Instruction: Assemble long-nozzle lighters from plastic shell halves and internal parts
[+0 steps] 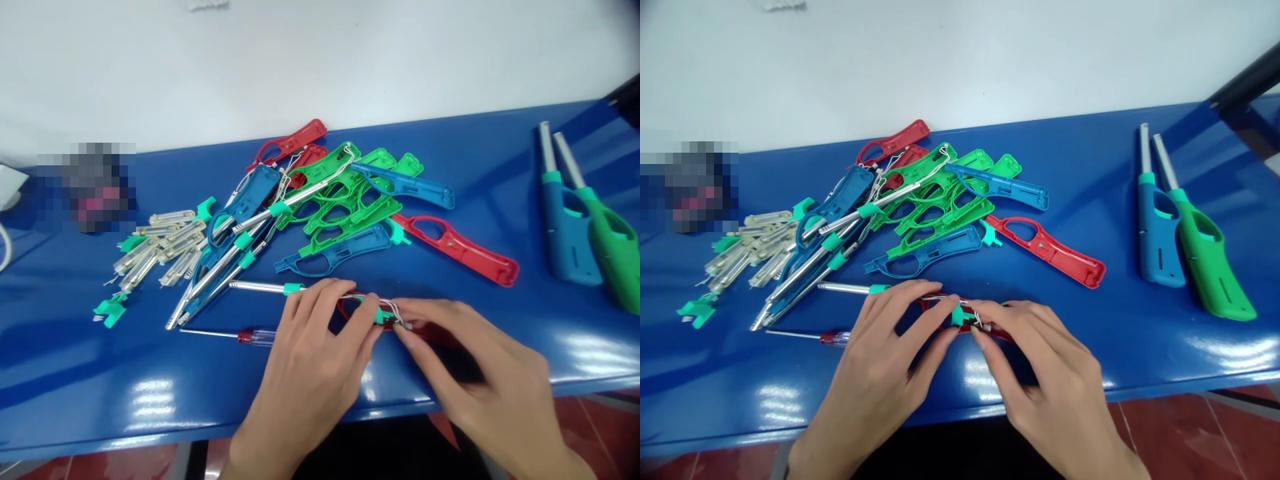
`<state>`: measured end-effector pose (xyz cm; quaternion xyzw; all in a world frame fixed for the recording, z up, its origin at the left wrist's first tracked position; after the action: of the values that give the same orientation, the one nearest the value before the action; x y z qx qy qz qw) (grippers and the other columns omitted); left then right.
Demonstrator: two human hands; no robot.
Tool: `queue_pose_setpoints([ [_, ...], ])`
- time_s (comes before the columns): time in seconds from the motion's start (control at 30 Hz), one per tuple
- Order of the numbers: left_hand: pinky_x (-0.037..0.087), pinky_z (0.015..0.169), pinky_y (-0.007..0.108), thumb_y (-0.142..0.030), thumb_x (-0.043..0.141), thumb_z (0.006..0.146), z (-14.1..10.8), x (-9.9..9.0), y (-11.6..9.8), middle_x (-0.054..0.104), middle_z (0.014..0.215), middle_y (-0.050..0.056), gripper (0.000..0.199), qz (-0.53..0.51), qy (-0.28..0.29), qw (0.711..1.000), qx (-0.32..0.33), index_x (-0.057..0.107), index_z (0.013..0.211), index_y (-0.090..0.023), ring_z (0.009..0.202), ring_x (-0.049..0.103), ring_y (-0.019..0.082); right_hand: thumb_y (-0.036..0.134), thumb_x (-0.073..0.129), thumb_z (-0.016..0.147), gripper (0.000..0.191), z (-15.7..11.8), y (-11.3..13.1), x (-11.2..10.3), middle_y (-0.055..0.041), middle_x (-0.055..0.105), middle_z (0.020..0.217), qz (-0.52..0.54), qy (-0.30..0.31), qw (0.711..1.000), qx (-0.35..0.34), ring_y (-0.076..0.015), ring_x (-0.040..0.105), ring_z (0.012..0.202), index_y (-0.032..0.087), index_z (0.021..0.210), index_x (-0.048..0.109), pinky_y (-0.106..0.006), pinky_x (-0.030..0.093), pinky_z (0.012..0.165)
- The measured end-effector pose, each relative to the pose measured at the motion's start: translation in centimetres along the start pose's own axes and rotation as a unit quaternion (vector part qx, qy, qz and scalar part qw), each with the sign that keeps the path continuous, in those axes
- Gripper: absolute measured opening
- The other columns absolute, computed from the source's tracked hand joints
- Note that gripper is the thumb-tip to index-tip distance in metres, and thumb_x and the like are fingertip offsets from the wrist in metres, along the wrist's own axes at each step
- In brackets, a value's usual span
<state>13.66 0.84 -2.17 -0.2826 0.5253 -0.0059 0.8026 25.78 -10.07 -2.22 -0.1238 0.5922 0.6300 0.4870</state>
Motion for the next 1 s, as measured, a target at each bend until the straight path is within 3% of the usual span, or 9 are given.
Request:
queue_pose_setpoints([
  [0.4,0.051,0.099,0.047,-0.018,0.065,0.104,-0.3,0.1,0.1,0.069,0.128,0.011,0.023,-0.021,-0.026,0.999,0.006,0.069,0.126,-0.019,0.123,0.062,0.027,0.022,0.072,0.098,0.008,-0.4,-1.1,-0.6,0.0055,0.078,0.095,0.020,-0.031,0.999,0.033,-0.0139,0.072,0.086,0.029,0.103,0.072,-0.029,0.057,0.082],
  [0.7,0.051,0.098,0.046,-0.016,0.064,0.104,-0.3,0.2,0.3,0.069,0.127,0.009,0.020,-0.033,-0.023,0.999,-0.007,0.069,0.123,-0.020,0.121,0.062,0.026,0.019,0.069,0.100,0.012,0.1,-0.7,-0.2,0.0069,0.077,0.088,0.028,-0.024,0.999,0.023,-0.0138,0.070,0.084,0.030,0.098,0.072,-0.030,0.054,0.081],
  [0.9,0.051,0.099,0.049,-0.021,0.063,0.105,-0.3,0.1,-0.1,0.068,0.127,0.012,0.021,-0.024,-0.017,1.000,0.007,0.068,0.125,-0.017,0.123,0.061,0.028,0.029,0.074,0.097,0.005,0.4,-1.5,-0.1,0.0080,0.077,0.088,0.049,-0.010,0.996,0.069,-0.0135,0.071,0.078,0.033,0.095,0.073,-0.027,0.054,0.074],
  [1.0,0.051,0.099,0.050,-0.020,0.062,0.105,-0.3,0.2,-0.1,0.068,0.127,0.012,0.021,-0.019,-0.016,1.000,0.010,0.068,0.125,-0.017,0.123,0.061,0.029,0.035,0.078,0.093,0.007,0.7,-2.1,-0.1,0.0097,0.073,0.080,0.054,0.003,0.993,0.106,-0.0112,0.067,0.067,0.034,0.090,0.073,-0.023,0.051,0.062],
])
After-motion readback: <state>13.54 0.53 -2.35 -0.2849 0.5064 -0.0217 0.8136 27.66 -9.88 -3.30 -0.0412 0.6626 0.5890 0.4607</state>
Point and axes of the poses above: each hand's wrist, its own z-axis towards the middle knuckle, its own x-axis out of the palm, y = z × x, the point moved 7 cm from there along z, towards the middle knuckle
